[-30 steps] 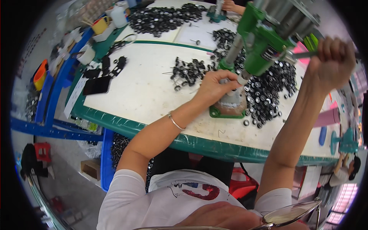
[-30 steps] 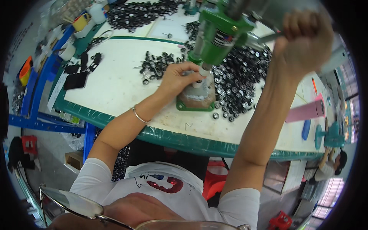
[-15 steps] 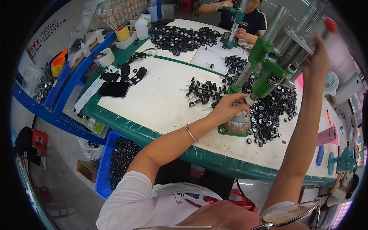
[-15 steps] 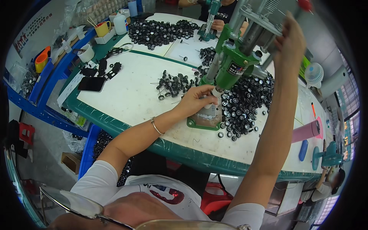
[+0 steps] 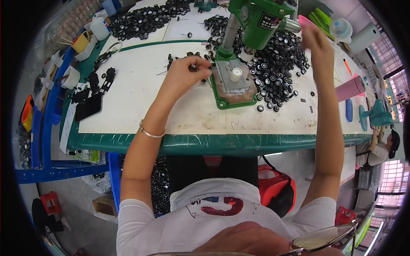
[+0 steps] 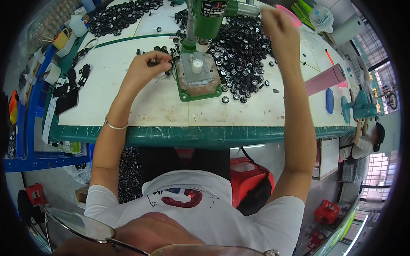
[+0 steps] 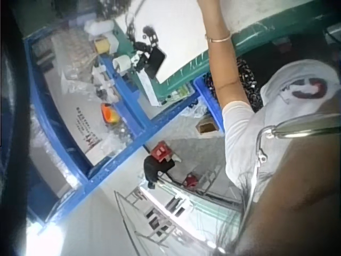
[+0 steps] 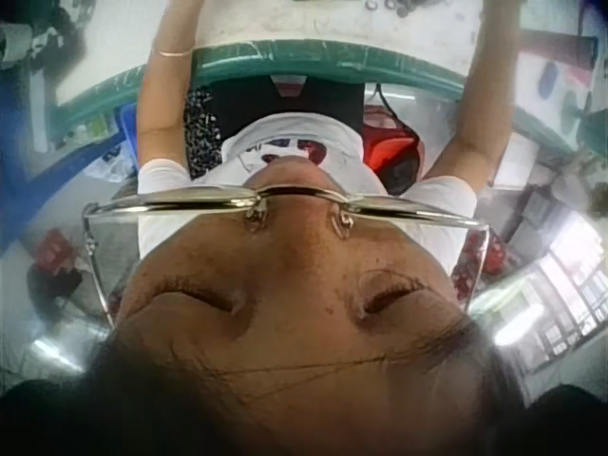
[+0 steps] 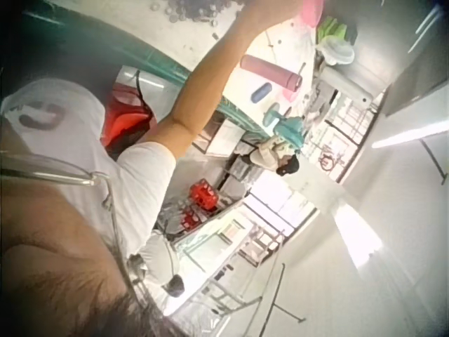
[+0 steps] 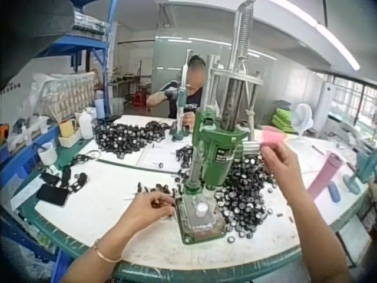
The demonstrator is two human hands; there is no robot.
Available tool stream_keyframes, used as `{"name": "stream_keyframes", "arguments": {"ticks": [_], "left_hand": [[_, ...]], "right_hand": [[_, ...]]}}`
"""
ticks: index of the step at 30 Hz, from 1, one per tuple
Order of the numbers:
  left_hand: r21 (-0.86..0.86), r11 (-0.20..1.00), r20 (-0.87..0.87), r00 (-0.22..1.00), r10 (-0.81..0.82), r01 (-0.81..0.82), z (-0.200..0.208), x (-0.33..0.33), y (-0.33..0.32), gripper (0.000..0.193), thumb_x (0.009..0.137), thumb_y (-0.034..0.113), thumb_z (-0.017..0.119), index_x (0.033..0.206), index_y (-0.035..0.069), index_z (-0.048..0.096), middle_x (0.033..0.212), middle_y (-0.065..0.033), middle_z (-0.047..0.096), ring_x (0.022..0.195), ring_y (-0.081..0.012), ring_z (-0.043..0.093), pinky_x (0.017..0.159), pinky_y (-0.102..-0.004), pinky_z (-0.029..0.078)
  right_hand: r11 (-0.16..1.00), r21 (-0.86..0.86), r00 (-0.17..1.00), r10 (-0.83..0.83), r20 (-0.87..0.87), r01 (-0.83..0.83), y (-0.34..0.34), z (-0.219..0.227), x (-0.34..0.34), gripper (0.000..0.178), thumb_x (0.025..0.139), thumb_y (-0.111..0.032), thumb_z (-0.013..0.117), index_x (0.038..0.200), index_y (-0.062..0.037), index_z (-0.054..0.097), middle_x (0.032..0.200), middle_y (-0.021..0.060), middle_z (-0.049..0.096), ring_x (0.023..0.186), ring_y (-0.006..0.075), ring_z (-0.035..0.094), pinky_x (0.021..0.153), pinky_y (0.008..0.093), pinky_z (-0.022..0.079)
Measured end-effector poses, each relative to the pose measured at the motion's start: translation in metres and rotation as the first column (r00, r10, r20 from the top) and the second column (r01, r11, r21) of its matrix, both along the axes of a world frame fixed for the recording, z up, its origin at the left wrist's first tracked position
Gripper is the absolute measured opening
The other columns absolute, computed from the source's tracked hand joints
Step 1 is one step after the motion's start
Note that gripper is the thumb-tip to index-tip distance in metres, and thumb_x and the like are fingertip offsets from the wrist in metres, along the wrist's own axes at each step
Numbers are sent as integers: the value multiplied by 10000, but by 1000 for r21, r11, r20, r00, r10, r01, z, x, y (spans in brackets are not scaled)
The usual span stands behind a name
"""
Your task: The person sits at a workbench and uses a green manual press machine to assemble small metal components. They repeatedly pick up a small metal piece and a washer, place them into the press, and pull the lever to secure them together. The finished parts are placed into a pile on the table.
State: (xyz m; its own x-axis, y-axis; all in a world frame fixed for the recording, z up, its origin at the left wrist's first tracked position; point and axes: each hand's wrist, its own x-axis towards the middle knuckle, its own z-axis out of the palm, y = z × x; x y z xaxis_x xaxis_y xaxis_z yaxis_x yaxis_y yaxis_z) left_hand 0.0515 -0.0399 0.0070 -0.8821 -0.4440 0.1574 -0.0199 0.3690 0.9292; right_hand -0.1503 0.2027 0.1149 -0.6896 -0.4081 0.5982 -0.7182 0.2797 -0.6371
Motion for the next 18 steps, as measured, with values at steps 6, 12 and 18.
{"name": "stream_keyframes", "arguments": {"ticks": [6, 12, 18], "left_hand": [[-619, 780, 33, 990, 138, -88, -31, 11, 8, 199, 757, 168, 713, 915, 48, 693, 802, -69, 626, 717, -227, 612, 652, -344, 482], [-781, 622, 115, 962, 246, -65, -27, 14, 17, 88, 796, 157, 652, 825, 81, 686, 829, -63, 604, 732, -255, 620, 639, -362, 486], [-43, 995, -46, 995, 88, -90, -23, 11, 9, 109, 804, 128, 709, 843, 31, 679, 768, -19, 662, 576, -95, 564, 501, -230, 419]], "right_hand": [[888, 398, 973, 221, 68, -230, 57, -102, 79, 164, 797, -93, 708, 937, -74, 625, 808, 52, 580, 630, 145, 563, 603, 277, 472], [870, 472, 965, 227, -129, -141, 55, -139, 97, 194, 819, -179, 685, 984, -95, 630, 967, 49, 584, 745, 248, 605, 653, 334, 501], [927, 273, 966, 250, 68, -259, 36, -112, 90, 201, 823, -156, 669, 1007, -80, 642, 896, 57, 573, 747, 212, 589, 665, 318, 483]]}}
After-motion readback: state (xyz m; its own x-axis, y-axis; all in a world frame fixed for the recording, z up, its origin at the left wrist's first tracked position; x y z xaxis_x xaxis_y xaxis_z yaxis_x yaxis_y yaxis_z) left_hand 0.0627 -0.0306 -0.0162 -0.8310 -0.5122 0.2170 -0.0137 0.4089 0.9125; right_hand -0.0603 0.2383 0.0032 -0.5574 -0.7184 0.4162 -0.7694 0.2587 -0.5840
